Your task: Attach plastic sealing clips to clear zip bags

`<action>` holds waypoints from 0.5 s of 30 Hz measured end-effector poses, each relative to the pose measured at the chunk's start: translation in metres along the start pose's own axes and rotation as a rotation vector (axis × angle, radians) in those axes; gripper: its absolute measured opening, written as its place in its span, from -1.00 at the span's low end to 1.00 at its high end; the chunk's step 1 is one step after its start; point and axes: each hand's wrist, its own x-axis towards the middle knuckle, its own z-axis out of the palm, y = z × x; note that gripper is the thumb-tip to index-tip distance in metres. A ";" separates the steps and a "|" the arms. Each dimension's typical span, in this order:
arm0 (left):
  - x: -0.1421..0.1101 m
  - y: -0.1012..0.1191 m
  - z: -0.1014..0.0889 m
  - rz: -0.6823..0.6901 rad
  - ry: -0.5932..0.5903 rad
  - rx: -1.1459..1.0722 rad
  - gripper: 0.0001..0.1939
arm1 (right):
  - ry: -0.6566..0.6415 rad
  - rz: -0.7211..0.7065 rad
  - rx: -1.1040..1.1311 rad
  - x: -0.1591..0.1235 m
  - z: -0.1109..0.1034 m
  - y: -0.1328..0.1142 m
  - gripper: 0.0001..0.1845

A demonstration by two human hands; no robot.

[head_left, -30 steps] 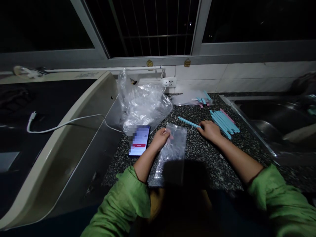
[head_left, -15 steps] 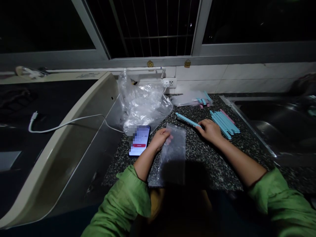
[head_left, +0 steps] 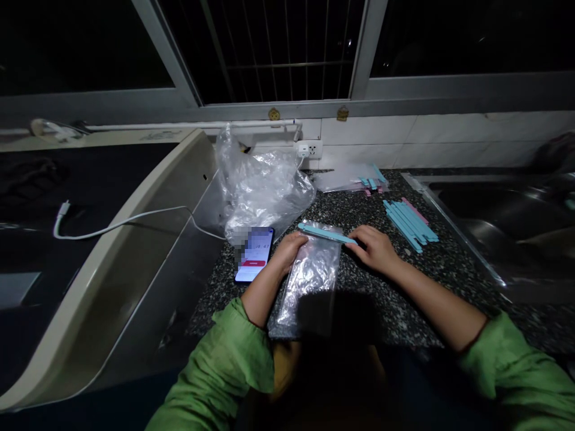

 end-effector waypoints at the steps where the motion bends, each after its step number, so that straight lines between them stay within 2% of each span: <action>1: 0.000 0.000 0.000 0.012 -0.005 -0.001 -0.98 | -0.004 0.001 0.005 0.000 0.001 0.000 -0.75; 9: 0.002 -0.003 -0.003 0.077 -0.002 -0.079 -0.96 | -0.029 -0.006 0.062 -0.002 0.005 0.004 -0.73; 12: 0.003 -0.004 -0.002 0.035 0.029 -0.180 -0.93 | -0.044 -0.008 0.065 -0.002 0.005 0.004 -0.74; 15: 0.002 -0.002 0.000 -0.024 0.060 -0.236 -0.79 | -0.046 -0.015 0.064 -0.002 0.005 0.004 -0.74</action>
